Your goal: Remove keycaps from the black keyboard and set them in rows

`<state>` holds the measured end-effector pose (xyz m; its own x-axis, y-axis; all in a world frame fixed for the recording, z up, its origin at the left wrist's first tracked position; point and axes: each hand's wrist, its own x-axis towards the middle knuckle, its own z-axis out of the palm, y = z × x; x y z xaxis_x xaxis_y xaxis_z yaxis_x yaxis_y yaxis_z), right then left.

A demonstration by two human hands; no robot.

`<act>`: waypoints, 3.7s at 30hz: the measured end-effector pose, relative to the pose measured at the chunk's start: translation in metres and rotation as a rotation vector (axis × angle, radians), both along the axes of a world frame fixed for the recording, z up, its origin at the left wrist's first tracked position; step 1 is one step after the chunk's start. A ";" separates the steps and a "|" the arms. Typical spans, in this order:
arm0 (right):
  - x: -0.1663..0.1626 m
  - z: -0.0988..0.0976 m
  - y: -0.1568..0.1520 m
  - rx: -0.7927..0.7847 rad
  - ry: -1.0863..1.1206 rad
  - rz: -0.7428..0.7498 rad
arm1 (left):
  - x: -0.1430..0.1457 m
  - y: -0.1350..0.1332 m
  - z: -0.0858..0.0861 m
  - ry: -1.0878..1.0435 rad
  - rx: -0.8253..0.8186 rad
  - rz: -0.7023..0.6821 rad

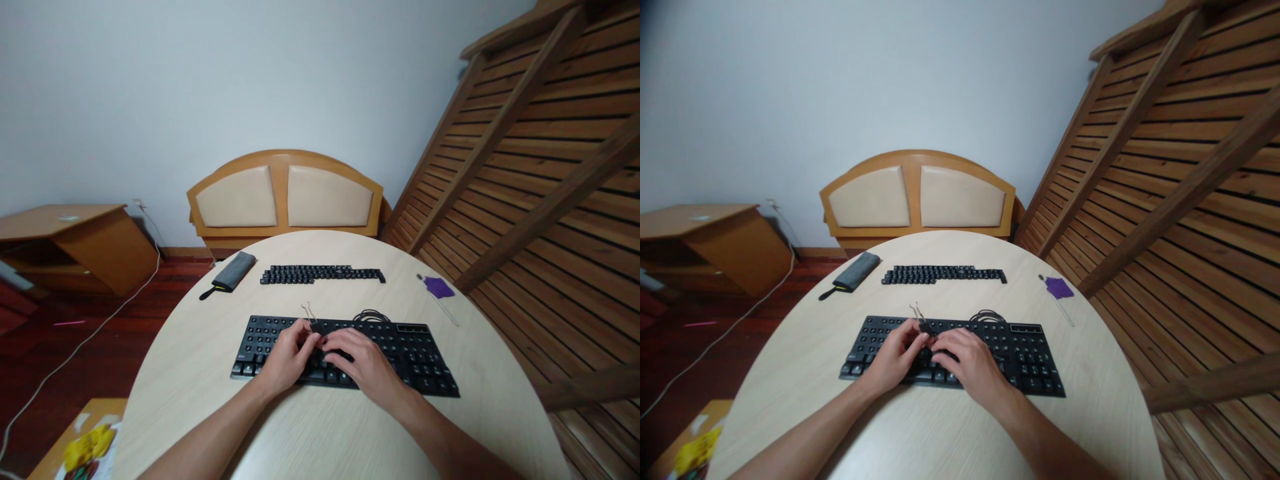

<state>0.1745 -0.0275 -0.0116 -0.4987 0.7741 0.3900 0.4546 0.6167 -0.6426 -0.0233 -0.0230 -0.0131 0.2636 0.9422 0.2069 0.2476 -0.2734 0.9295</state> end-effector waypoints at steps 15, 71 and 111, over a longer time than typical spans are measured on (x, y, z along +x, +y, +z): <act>-0.004 0.017 -0.002 -0.239 0.203 -0.023 | 0.000 0.004 -0.004 -0.035 -0.067 0.014; -0.048 -0.014 0.166 -0.105 -0.289 -0.439 | -0.001 0.003 0.003 0.175 0.041 0.083; 0.009 0.005 -0.009 -0.156 -0.403 -0.041 | -0.003 -0.002 0.009 0.217 0.111 0.086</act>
